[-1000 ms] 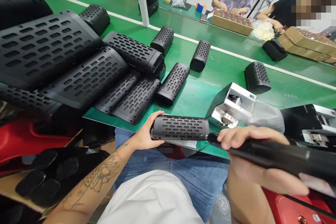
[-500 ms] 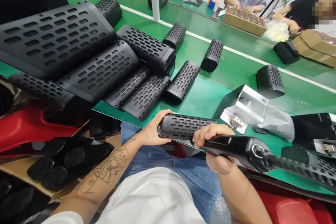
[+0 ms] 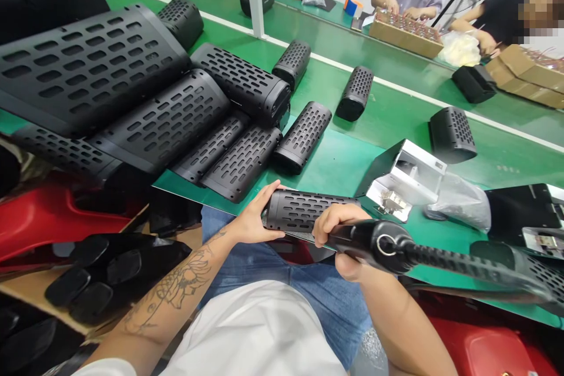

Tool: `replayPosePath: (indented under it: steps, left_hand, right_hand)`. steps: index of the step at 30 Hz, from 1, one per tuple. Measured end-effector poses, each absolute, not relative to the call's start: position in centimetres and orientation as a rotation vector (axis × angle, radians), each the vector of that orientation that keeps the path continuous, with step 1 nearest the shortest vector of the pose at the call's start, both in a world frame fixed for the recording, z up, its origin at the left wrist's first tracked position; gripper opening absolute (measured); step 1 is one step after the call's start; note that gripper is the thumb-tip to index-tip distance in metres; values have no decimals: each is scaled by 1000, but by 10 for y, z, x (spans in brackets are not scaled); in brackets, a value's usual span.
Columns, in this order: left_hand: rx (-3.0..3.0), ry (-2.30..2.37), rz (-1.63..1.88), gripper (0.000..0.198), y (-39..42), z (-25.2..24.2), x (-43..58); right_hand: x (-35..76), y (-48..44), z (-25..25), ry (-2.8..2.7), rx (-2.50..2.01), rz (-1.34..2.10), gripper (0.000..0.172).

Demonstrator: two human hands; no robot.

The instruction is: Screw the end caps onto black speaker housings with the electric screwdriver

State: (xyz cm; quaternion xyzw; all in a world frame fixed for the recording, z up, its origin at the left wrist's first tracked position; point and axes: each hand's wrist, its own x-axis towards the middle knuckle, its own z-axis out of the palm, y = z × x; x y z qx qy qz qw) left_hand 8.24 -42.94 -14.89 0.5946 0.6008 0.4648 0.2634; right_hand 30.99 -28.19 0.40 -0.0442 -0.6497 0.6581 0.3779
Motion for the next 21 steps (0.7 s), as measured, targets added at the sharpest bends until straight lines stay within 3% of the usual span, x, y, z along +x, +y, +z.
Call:
replayPosePath:
  steps: [5, 9, 13, 21]
  left_hand:
    - [1654, 1684, 1281, 134, -430, -146, 84]
    - [1730, 1684, 1368, 118, -430, -145, 87]
    - [1751, 1699, 1386, 117, -430, -147, 90]
    - [1694, 1732, 1344, 117, -431, -148, 89]
  right_hand:
    - [320, -282, 14, -1562, -208, 1734, 54]
    - [338, -241, 33, -1418, -393, 1262, 66]
    - [353, -183, 28, -1197, -638, 609, 46]
    - [364, -176, 9, -1229, -808, 703, 22]
